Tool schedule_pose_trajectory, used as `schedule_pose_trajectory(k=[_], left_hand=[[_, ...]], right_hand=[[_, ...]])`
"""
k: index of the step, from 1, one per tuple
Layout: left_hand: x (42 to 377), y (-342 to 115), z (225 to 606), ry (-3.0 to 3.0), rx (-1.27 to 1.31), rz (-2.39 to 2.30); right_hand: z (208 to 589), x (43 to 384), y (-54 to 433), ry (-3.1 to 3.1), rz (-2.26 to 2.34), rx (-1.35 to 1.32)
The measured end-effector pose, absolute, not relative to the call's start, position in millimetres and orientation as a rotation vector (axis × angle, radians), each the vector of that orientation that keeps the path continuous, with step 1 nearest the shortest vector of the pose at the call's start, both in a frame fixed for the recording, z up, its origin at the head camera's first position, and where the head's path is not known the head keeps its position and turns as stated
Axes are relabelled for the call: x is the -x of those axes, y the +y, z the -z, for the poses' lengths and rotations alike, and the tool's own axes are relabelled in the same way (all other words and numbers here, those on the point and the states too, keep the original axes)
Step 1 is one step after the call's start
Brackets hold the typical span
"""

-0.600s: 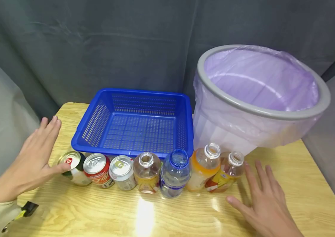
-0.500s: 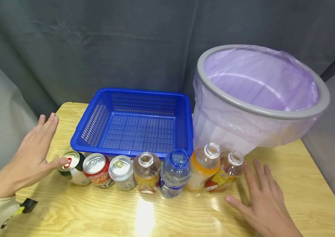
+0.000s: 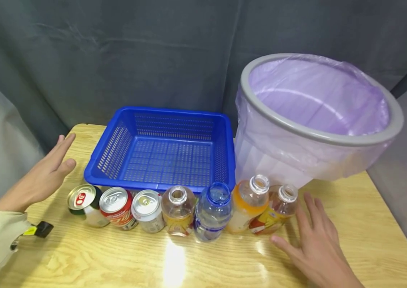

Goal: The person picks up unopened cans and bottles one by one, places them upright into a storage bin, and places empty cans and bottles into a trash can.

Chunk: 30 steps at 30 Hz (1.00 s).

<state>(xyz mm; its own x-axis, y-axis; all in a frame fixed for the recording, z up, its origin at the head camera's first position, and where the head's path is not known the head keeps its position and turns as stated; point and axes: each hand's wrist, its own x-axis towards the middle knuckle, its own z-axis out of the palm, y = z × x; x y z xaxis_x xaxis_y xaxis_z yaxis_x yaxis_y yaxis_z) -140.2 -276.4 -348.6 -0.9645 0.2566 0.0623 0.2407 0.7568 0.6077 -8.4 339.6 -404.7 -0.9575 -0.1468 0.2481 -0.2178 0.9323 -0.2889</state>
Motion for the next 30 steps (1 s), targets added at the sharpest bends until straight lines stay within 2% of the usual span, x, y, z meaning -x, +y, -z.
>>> schedule_pose_trajectory(k=[14, 25, 30], left_hand=[[174, -261, 350, 2.947, -0.338, -0.736], [184, -257, 354, 2.938, -0.286, -0.639], [184, -259, 355, 2.952, -0.374, -0.557]], right_hand=[[394, 24, 324, -2.712, -0.538, -0.365], [396, 19, 313, -2.702, -0.689, -0.176], [394, 22, 306, -2.681, -0.690, -0.166]])
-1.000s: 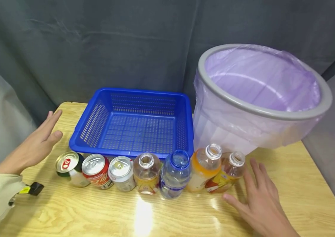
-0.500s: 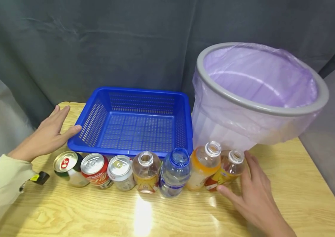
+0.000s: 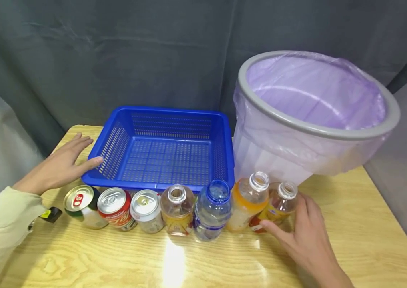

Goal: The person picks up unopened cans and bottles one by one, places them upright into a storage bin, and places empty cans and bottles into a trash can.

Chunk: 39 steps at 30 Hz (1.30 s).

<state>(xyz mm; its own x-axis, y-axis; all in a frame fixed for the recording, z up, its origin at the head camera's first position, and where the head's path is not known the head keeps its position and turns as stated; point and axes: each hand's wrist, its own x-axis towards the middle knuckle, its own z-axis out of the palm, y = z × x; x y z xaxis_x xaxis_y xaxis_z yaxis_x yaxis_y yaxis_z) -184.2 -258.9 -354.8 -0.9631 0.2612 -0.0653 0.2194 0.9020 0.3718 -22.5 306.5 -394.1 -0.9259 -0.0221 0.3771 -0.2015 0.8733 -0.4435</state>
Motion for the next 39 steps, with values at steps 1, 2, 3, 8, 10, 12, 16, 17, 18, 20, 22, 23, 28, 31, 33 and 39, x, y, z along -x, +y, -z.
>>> schedule_pose_trajectory(k=[1, 2, 3, 8, 10, 12, 16, 17, 18, 20, 22, 23, 28, 31, 33, 39], left_hand=[[184, -259, 355, 2.955, -0.400, -0.540], [183, -260, 355, 2.958, -0.426, -0.531], [183, -261, 355, 2.960, -0.443, -0.525], [180, -262, 358, 2.957, -0.496, -0.574], [179, -262, 360, 2.964, -0.530, -0.613], [179, -261, 363, 2.982, -0.577, -0.647], [179, -259, 365, 3.026, -0.655, -0.644], [179, -258, 365, 3.039, -0.661, -0.635], [179, -257, 365, 3.051, -0.665, -0.623], [178, -256, 364, 3.074, -0.675, -0.588], [178, -256, 364, 3.098, -0.689, -0.559], [177, -256, 365, 3.109, -0.696, -0.550], [176, -256, 367, 3.145, -0.692, -0.528], [177, -255, 367, 3.155, -0.690, -0.520], [179, -254, 367, 3.157, -0.703, -0.518], [183, -253, 368, 3.132, -0.717, -0.555]], right_hand=[[394, 24, 305, -2.673, -0.694, -0.174], [394, 26, 304, -2.664, -0.694, -0.186], [394, 27, 303, -2.654, -0.698, -0.192], [395, 32, 299, -2.604, -0.708, -0.189], [395, 33, 298, -2.589, -0.703, -0.177], [395, 33, 298, -2.580, -0.695, -0.172], [395, 32, 296, -2.569, -0.694, -0.156], [396, 31, 296, -2.566, -0.694, -0.152], [396, 31, 295, -2.564, -0.695, -0.149], [396, 31, 294, -2.558, -0.703, -0.146], [396, 32, 293, -2.555, -0.708, -0.146], [395, 32, 293, -2.555, -0.713, -0.146], [396, 32, 292, -2.568, -0.732, -0.136], [395, 32, 293, -2.578, -0.742, -0.107], [395, 31, 293, -2.580, -0.747, -0.079], [394, 29, 291, -2.547, -0.756, -0.046]])
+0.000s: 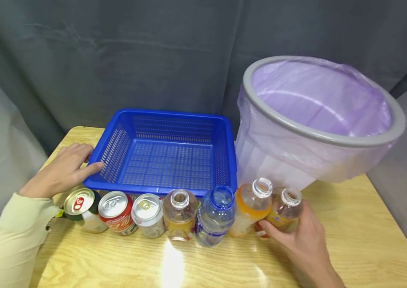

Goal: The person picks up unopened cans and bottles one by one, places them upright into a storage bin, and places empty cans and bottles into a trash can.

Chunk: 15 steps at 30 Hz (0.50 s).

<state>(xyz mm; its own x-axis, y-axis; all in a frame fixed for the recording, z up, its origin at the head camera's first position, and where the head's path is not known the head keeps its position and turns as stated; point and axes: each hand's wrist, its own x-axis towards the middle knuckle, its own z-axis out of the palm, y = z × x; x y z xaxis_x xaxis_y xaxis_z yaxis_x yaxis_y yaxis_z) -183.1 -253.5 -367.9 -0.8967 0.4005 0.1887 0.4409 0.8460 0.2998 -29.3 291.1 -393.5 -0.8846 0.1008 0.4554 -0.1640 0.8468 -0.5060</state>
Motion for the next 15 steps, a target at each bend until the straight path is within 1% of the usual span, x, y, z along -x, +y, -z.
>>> schedule_pose_trajectory(k=[5, 11, 15], left_hand=[[180, -255, 367, -2.934, 0.640, 0.516], [179, -254, 362, -2.941, 0.633, 0.432], [179, -253, 360, -2.953, 0.652, 0.402]], right_hand=[[388, 30, 291, -2.485, -0.802, -0.055], [379, 31, 292, -2.454, -0.835, 0.024], [371, 34, 292, -2.312, -0.953, -0.113]])
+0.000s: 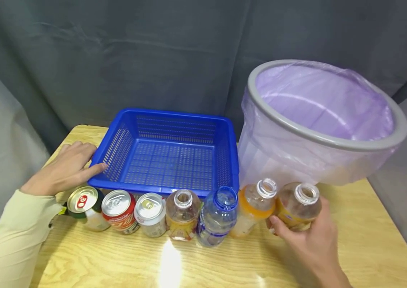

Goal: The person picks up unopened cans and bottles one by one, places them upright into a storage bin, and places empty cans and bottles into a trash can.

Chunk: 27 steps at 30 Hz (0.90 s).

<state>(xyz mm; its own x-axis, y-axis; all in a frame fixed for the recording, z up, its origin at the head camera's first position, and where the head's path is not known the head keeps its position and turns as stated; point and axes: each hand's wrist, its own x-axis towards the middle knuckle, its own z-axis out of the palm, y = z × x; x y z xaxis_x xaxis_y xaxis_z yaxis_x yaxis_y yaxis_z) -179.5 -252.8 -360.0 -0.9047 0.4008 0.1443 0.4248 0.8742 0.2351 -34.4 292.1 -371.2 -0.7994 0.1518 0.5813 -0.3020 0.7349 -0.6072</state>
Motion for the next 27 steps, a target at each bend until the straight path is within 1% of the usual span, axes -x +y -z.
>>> schedule_pose_trajectory(k=[3, 6, 17, 27], left_hand=[[180, -250, 360, -2.962, 0.657, 0.398], [181, -248, 359, -2.962, 0.660, 0.398], [180, -248, 357, -3.034, 0.649, 0.493], [179, -244, 356, -3.052, 0.598, 0.432]], right_hand=[[364, 36, 294, -2.191, -1.007, -0.242], [355, 38, 293, -2.099, -1.042, -0.307], [324, 48, 274, -1.883, -1.139, -0.349], [312, 50, 267, -1.740, -1.295, -0.438]])
